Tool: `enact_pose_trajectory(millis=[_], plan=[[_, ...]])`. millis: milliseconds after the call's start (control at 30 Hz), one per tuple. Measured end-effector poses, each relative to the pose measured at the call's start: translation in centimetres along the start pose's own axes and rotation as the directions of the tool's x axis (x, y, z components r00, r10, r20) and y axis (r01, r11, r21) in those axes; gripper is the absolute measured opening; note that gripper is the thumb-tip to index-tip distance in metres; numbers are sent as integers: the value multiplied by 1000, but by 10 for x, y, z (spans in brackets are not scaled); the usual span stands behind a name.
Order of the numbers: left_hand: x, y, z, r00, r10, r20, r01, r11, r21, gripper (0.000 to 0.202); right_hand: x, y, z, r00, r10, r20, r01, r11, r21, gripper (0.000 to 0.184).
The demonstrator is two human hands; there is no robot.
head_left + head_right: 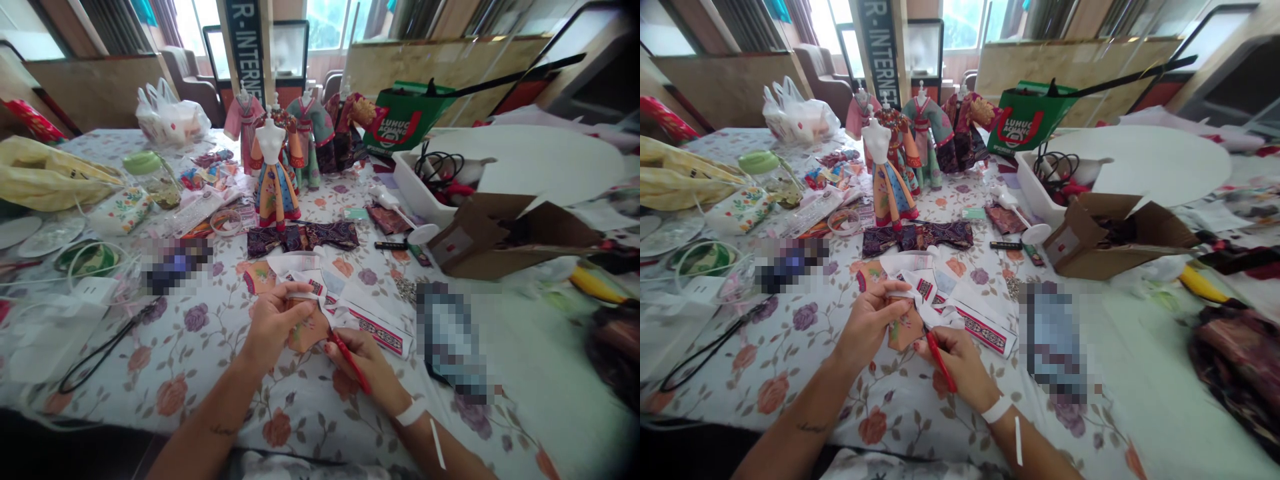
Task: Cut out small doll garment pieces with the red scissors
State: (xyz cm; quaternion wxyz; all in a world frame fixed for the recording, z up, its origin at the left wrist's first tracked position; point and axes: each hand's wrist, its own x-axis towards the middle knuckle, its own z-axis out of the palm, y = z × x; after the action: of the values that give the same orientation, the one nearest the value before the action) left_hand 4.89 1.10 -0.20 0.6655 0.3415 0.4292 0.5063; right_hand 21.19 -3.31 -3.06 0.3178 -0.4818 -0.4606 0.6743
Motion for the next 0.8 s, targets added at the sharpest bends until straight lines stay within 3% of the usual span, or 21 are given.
enact_pose_trajectory(millis=[800], plan=[[-1,1,1,998,-32,45,33,999,-19,28,-1,-4,3,999,-36,-11,36,999,-30,46]])
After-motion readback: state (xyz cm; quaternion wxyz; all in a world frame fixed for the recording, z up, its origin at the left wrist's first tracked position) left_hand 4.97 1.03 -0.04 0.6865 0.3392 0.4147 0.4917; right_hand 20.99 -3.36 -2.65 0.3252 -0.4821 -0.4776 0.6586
